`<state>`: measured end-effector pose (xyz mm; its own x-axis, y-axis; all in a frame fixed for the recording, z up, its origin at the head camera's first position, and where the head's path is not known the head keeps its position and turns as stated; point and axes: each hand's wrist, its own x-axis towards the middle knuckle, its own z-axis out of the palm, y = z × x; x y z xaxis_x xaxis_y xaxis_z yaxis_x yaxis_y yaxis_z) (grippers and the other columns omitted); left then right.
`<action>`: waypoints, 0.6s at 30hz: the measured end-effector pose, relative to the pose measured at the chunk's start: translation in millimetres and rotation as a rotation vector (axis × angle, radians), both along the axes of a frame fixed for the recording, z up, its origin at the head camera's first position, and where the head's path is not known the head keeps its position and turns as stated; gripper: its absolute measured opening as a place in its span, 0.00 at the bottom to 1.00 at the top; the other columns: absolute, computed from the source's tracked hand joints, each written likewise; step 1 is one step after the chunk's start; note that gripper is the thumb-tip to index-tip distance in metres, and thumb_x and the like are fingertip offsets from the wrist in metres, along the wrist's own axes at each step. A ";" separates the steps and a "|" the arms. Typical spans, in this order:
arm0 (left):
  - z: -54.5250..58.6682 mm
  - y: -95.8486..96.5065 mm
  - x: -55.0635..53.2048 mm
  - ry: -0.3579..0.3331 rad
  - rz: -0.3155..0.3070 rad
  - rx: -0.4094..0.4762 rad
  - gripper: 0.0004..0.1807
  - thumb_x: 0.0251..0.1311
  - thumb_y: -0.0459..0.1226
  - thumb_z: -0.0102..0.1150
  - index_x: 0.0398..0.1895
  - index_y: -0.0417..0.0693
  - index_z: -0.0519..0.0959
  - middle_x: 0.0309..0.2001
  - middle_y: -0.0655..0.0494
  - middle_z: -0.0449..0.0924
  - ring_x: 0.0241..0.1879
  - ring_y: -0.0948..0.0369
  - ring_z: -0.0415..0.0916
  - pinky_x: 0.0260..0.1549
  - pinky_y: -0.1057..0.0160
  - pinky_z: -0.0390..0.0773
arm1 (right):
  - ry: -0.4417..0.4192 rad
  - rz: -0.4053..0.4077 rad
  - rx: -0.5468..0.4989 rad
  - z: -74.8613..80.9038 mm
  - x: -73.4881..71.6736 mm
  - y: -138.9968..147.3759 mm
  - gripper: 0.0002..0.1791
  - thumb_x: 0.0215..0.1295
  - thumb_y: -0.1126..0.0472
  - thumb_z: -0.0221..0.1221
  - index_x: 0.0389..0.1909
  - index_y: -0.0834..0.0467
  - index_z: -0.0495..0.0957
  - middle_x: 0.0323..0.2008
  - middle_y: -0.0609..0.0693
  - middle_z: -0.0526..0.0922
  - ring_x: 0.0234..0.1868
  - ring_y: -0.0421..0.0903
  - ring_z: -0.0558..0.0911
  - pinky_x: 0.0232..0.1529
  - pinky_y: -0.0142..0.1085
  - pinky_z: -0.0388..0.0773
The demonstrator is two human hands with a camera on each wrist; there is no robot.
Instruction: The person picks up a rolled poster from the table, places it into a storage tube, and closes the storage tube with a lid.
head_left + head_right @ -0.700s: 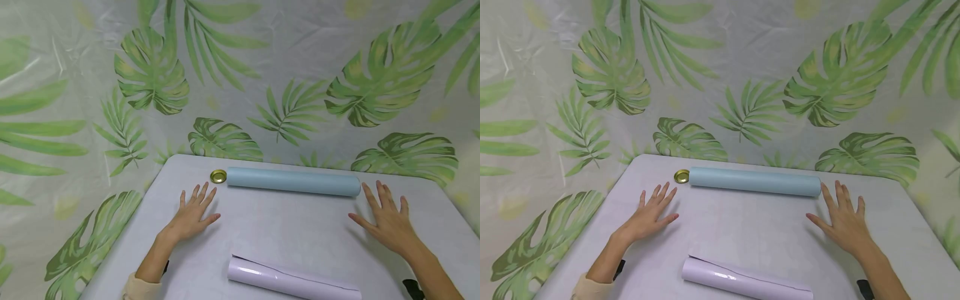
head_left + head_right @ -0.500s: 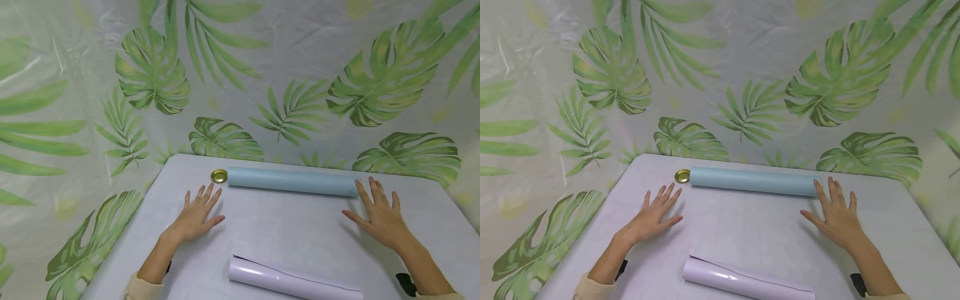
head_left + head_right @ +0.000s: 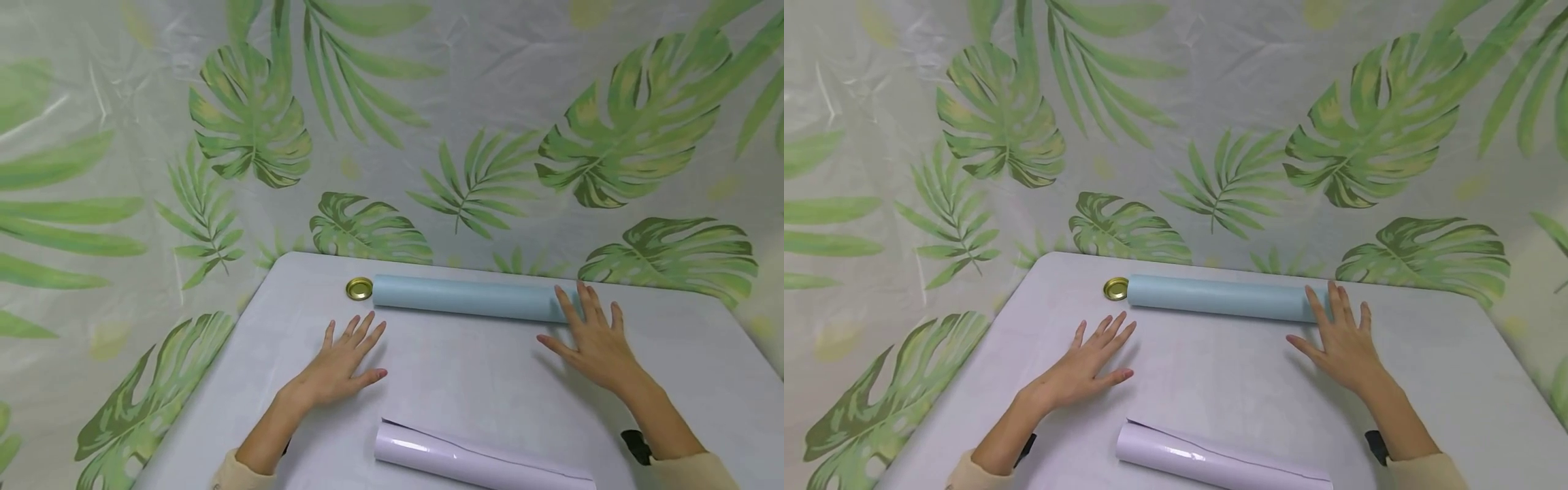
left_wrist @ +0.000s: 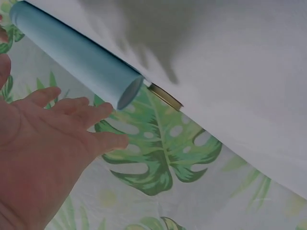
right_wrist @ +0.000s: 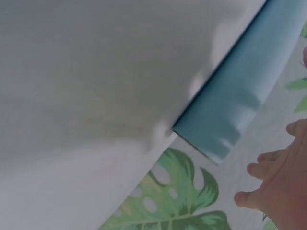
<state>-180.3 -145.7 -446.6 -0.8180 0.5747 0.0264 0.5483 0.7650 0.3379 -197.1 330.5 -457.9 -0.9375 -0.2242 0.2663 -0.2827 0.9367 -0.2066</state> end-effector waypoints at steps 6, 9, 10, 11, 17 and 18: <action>2.1 14.1 11.2 -0.033 -0.083 0.029 0.43 0.76 0.62 0.45 0.85 0.55 0.48 0.85 0.47 0.42 0.83 0.40 0.43 0.75 0.25 0.36 | 0.005 0.014 0.006 0.8 -10.2 -7.2 0.54 0.71 0.34 0.58 0.85 0.51 0.39 0.83 0.69 0.35 0.83 0.69 0.41 0.71 0.78 0.36; 3.3 23.5 17.5 -0.049 -0.126 0.023 0.43 0.76 0.62 0.45 0.85 0.57 0.47 0.85 0.49 0.41 0.83 0.41 0.43 0.76 0.26 0.36 | 0.017 0.016 0.009 1.0 -15.8 -10.0 0.55 0.70 0.33 0.58 0.85 0.51 0.41 0.82 0.71 0.38 0.82 0.71 0.44 0.72 0.78 0.36; 3.8 26.7 19.7 -0.057 -0.140 0.016 0.43 0.76 0.62 0.45 0.86 0.58 0.46 0.85 0.49 0.40 0.83 0.42 0.43 0.76 0.26 0.36 | 0.017 0.017 0.008 1.1 -17.7 -10.8 0.55 0.70 0.33 0.58 0.85 0.52 0.41 0.82 0.72 0.39 0.82 0.72 0.44 0.72 0.78 0.36; 3.7 29.9 22.0 -0.063 -0.154 0.008 0.43 0.76 0.62 0.45 0.86 0.59 0.45 0.85 0.50 0.40 0.83 0.42 0.44 0.76 0.27 0.36 | 0.015 0.019 0.007 0.7 -19.7 -11.5 0.55 0.70 0.33 0.58 0.85 0.52 0.41 0.81 0.72 0.40 0.81 0.72 0.44 0.72 0.78 0.36; 4.1 47.4 37.9 -0.049 -0.247 -0.044 0.43 0.75 0.63 0.46 0.86 0.59 0.46 0.85 0.51 0.44 0.83 0.46 0.49 0.78 0.31 0.43 | -0.008 0.028 0.018 -2.9 -30.8 -17.3 0.55 0.70 0.33 0.59 0.85 0.53 0.43 0.81 0.73 0.43 0.81 0.73 0.44 0.71 0.78 0.38; 4.1 50.1 40.8 -0.041 -0.262 -0.053 0.44 0.75 0.63 0.46 0.86 0.59 0.46 0.85 0.51 0.45 0.83 0.46 0.49 0.78 0.31 0.44 | -0.012 0.027 0.023 -3.1 -32.2 -18.7 0.55 0.69 0.32 0.59 0.85 0.53 0.43 0.80 0.73 0.44 0.81 0.73 0.44 0.71 0.79 0.38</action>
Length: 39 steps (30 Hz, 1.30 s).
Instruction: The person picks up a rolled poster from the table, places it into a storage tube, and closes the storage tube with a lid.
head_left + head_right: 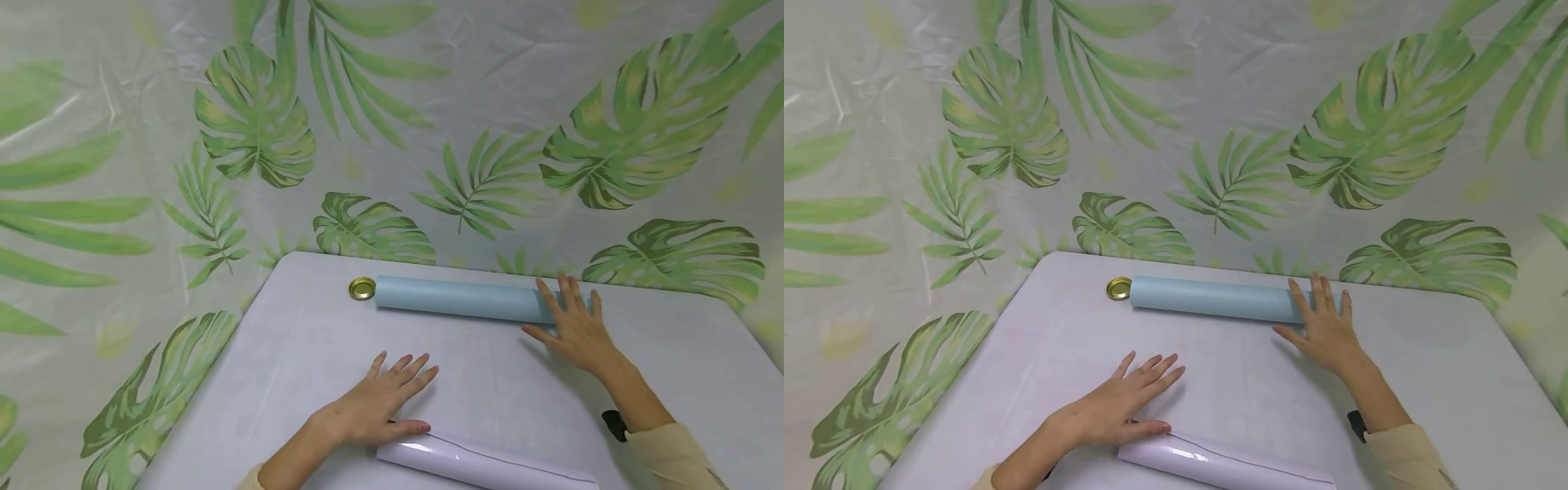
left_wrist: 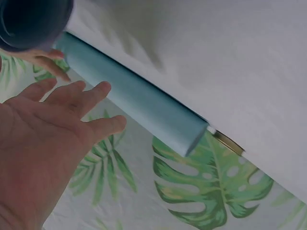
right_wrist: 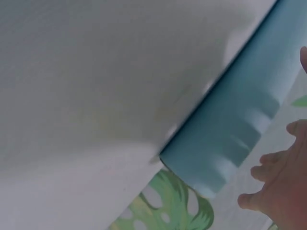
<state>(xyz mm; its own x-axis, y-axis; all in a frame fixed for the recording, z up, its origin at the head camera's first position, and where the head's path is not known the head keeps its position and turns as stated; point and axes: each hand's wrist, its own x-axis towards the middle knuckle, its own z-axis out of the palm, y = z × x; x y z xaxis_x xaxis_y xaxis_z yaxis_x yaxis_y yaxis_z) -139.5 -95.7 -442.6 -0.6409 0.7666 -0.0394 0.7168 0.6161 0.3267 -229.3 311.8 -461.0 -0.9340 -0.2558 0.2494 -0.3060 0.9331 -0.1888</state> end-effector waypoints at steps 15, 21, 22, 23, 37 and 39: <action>-13.0 25.5 33.7 0.232 -0.183 -0.180 0.43 0.76 0.67 0.35 0.86 0.58 0.46 0.84 0.52 0.51 0.82 0.50 0.55 0.75 0.38 0.61 | -0.010 0.014 0.043 -8.1 -15.6 -10.0 0.54 0.68 0.32 0.60 0.83 0.55 0.49 0.80 0.73 0.46 0.81 0.73 0.46 0.71 0.79 0.40; -17.6 30.4 38.5 0.243 -0.255 -0.185 0.42 0.78 0.64 0.34 0.85 0.54 0.47 0.83 0.48 0.52 0.82 0.50 0.55 0.75 0.43 0.66 | 0.016 0.020 0.069 -10.4 -21.9 -10.1 0.53 0.66 0.31 0.62 0.82 0.53 0.53 0.78 0.73 0.54 0.79 0.74 0.52 0.70 0.78 0.44; -18.2 31.2 38.9 0.248 -0.266 -0.183 0.41 0.78 0.63 0.34 0.85 0.53 0.48 0.83 0.48 0.52 0.81 0.50 0.55 0.75 0.43 0.66 | 0.022 0.023 0.067 -10.6 -23.2 -9.9 0.52 0.65 0.31 0.63 0.81 0.53 0.54 0.77 0.72 0.56 0.78 0.74 0.54 0.70 0.78 0.46; -18.8 31.6 39.3 0.249 -0.274 -0.182 0.40 0.79 0.63 0.33 0.85 0.53 0.48 0.83 0.48 0.53 0.81 0.51 0.55 0.75 0.44 0.66 | 0.027 0.026 0.064 -10.5 -24.4 -9.8 0.52 0.64 0.32 0.64 0.80 0.54 0.56 0.76 0.72 0.59 0.76 0.74 0.57 0.69 0.77 0.48; -21.3 34.2 40.3 0.313 -0.312 -0.150 0.32 0.81 0.58 0.36 0.80 0.56 0.61 0.76 0.56 0.69 0.75 0.58 0.67 0.66 0.56 0.76 | 0.022 0.046 0.040 -13.0 -48.7 -1.7 0.44 0.62 0.35 0.68 0.74 0.52 0.67 0.61 0.66 0.75 0.64 0.69 0.71 0.63 0.70 0.61; -21.8 34.7 39.7 0.331 -0.313 -0.143 0.31 0.81 0.58 0.37 0.79 0.56 0.62 0.74 0.57 0.71 0.74 0.59 0.68 0.65 0.58 0.76 | 0.009 0.041 0.039 -14.0 -51.5 -0.9 0.44 0.62 0.34 0.68 0.73 0.51 0.67 0.61 0.66 0.75 0.65 0.69 0.71 0.62 0.70 0.62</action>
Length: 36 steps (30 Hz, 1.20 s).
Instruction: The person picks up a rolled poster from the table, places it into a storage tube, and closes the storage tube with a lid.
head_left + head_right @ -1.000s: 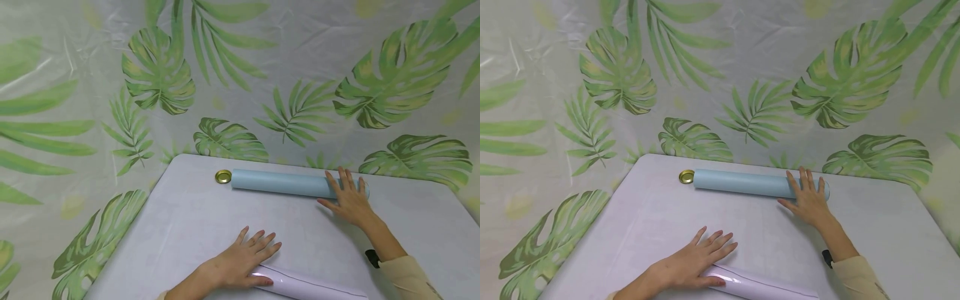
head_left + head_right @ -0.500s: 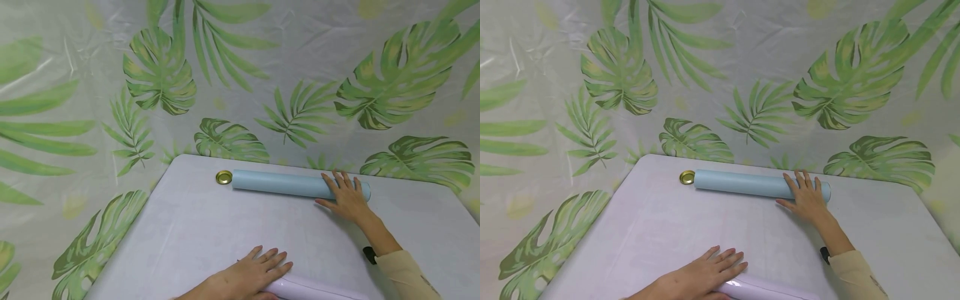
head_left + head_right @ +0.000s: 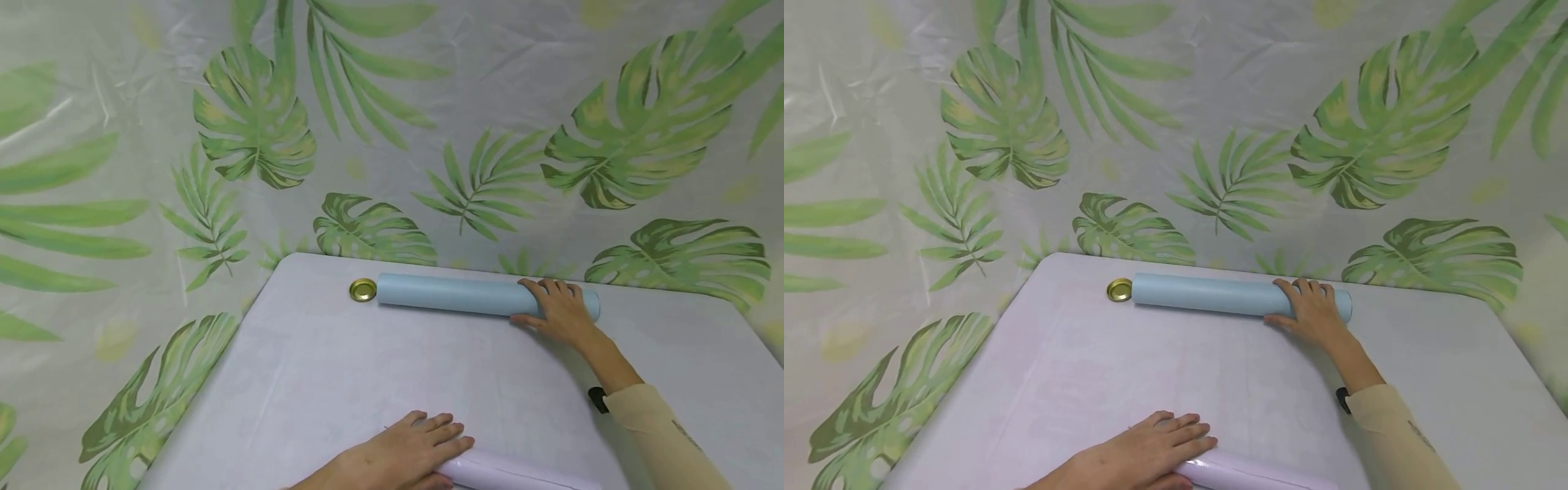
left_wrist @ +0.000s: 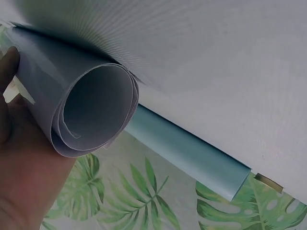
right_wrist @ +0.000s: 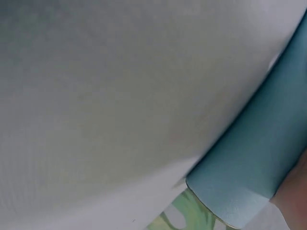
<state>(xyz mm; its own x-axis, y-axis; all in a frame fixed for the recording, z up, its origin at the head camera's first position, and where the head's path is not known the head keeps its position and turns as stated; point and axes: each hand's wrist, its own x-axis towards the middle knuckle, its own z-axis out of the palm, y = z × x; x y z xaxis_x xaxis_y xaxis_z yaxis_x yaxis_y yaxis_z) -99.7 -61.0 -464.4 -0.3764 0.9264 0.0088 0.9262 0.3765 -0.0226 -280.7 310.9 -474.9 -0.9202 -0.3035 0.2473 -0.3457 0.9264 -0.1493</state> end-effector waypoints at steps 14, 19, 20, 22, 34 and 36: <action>-0.3 -2.1 -7.6 0.074 0.045 0.048 0.31 0.78 0.57 0.47 0.77 0.56 0.66 0.67 0.67 0.77 0.62 0.68 0.75 0.59 0.69 0.74 | -0.002 0.017 -0.039 1.1 -0.4 0.2 0.44 0.59 0.38 0.71 0.72 0.53 0.69 0.60 0.68 0.76 0.64 0.71 0.71 0.61 0.70 0.62; -0.9 -7.9 -8.9 0.067 0.061 0.108 0.32 0.77 0.56 0.51 0.76 0.53 0.67 0.64 0.66 0.79 0.59 0.68 0.77 0.55 0.70 0.76 | 0.075 0.031 -0.045 1.3 6.3 -2.1 0.44 0.57 0.39 0.73 0.71 0.52 0.71 0.58 0.67 0.77 0.61 0.69 0.73 0.59 0.68 0.64; -0.6 -9.6 -9.4 0.072 0.064 0.124 0.31 0.77 0.56 0.51 0.76 0.53 0.67 0.63 0.66 0.80 0.59 0.68 0.77 0.54 0.70 0.76 | 0.106 0.036 -0.047 1.3 7.8 -1.5 0.43 0.55 0.39 0.73 0.70 0.51 0.72 0.57 0.66 0.78 0.60 0.68 0.74 0.58 0.67 0.64; 0.1 -13.9 -10.4 0.074 0.068 0.160 0.32 0.76 0.55 0.53 0.76 0.52 0.67 0.61 0.67 0.81 0.56 0.68 0.78 0.51 0.72 0.76 | 0.166 0.048 -0.057 2.4 12.0 0.3 0.43 0.53 0.40 0.75 0.68 0.51 0.74 0.55 0.65 0.79 0.58 0.67 0.75 0.57 0.66 0.64; -0.5 -30.7 -15.8 0.045 0.085 0.231 0.27 0.74 0.47 0.59 0.74 0.58 0.69 0.55 0.66 0.82 0.50 0.68 0.78 0.42 0.77 0.70 | 0.370 0.053 -0.087 9.5 41.5 32.3 0.44 0.46 0.37 0.76 0.65 0.50 0.77 0.52 0.65 0.80 0.55 0.67 0.76 0.52 0.66 0.66; 0.1 -32.0 -16.0 0.045 0.088 0.239 0.27 0.74 0.46 0.60 0.74 0.58 0.70 0.55 0.66 0.82 0.50 0.68 0.78 0.42 0.76 0.72 | 0.406 0.055 -0.095 12.6 46.1 38.9 0.44 0.53 0.27 0.67 0.65 0.51 0.78 0.51 0.65 0.81 0.54 0.67 0.76 0.52 0.67 0.65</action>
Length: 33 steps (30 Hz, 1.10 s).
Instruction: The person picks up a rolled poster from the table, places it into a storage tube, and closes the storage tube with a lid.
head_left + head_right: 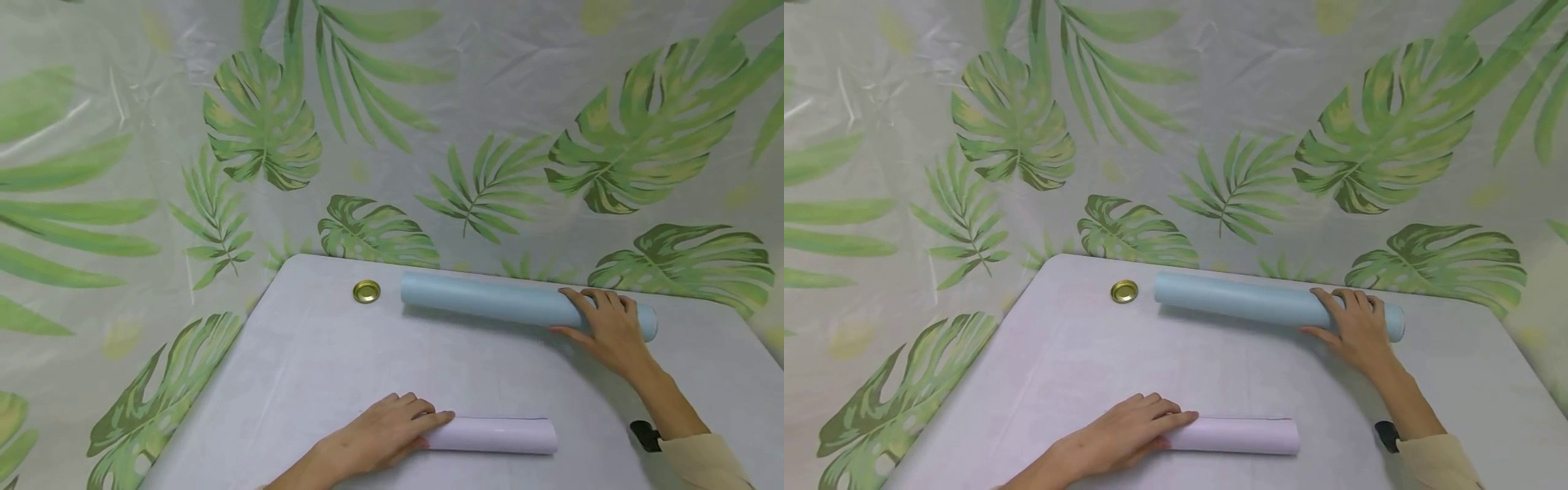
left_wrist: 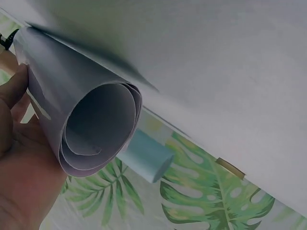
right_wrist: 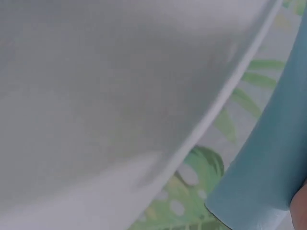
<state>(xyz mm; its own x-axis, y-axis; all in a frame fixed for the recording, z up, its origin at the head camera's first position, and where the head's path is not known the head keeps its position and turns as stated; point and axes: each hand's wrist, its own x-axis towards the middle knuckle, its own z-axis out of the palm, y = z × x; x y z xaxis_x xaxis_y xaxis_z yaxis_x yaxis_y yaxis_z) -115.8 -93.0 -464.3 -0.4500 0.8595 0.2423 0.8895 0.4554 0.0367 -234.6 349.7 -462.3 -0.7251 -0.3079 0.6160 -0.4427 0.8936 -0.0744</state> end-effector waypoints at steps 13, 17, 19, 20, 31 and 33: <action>9.8 -32.3 -12.8 -0.012 0.108 0.106 0.27 0.71 0.42 0.63 0.72 0.55 0.73 0.55 0.64 0.82 0.50 0.65 0.78 0.41 0.70 0.76 | 0.229 -0.037 0.028 23.9 37.2 36.2 0.53 0.59 0.13 0.41 0.61 0.53 0.81 0.48 0.69 0.82 0.49 0.71 0.77 0.49 0.68 0.65; 14.4 -46.9 -19.3 -0.065 0.178 0.127 0.28 0.71 0.40 0.64 0.73 0.56 0.74 0.56 0.60 0.82 0.50 0.63 0.80 0.43 0.66 0.80 | 0.263 -0.072 0.047 25.0 48.1 47.1 0.54 0.59 0.12 0.39 0.61 0.52 0.81 0.48 0.70 0.82 0.48 0.72 0.77 0.50 0.68 0.64; 16.6 -55.2 -23.5 -0.077 0.212 0.138 0.28 0.70 0.40 0.65 0.72 0.55 0.74 0.56 0.58 0.82 0.48 0.62 0.81 0.44 0.64 0.82 | 0.276 -0.089 0.062 25.5 52.8 52.4 0.54 0.60 0.12 0.38 0.61 0.52 0.81 0.48 0.70 0.81 0.47 0.73 0.77 0.49 0.68 0.65; 17.7 -59.4 -25.9 -0.074 0.226 0.144 0.28 0.69 0.39 0.65 0.72 0.55 0.75 0.56 0.57 0.82 0.47 0.61 0.82 0.43 0.63 0.82 | 0.275 -0.097 0.071 25.7 55.1 55.0 0.54 0.60 0.12 0.37 0.61 0.53 0.80 0.48 0.70 0.81 0.47 0.73 0.77 0.49 0.68 0.65; 32.7 -111.5 -59.5 0.004 0.345 0.261 0.28 0.64 0.36 0.69 0.69 0.50 0.78 0.56 0.52 0.83 0.48 0.55 0.84 0.43 0.53 0.84 | 0.321 -0.075 0.075 26.0 71.3 72.0 0.53 0.61 0.14 0.39 0.60 0.55 0.82 0.45 0.72 0.81 0.45 0.73 0.76 0.47 0.67 0.62; 37.3 -118.5 -64.6 0.011 0.348 0.283 0.28 0.64 0.35 0.70 0.68 0.50 0.78 0.56 0.52 0.83 0.47 0.55 0.84 0.43 0.53 0.83 | 0.323 -0.067 0.074 26.1 73.9 74.3 0.53 0.61 0.14 0.40 0.60 0.55 0.81 0.44 0.72 0.81 0.45 0.73 0.76 0.48 0.67 0.62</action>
<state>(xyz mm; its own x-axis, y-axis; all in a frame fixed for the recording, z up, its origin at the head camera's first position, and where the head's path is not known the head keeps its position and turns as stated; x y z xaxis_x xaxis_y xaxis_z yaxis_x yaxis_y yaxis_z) -180.4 -211.5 -427.0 -0.6969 0.5561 0.4530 0.6859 0.7013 0.1942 -160.7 424.0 -436.3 -0.5158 -0.3185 0.7953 -0.3729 0.9192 0.1263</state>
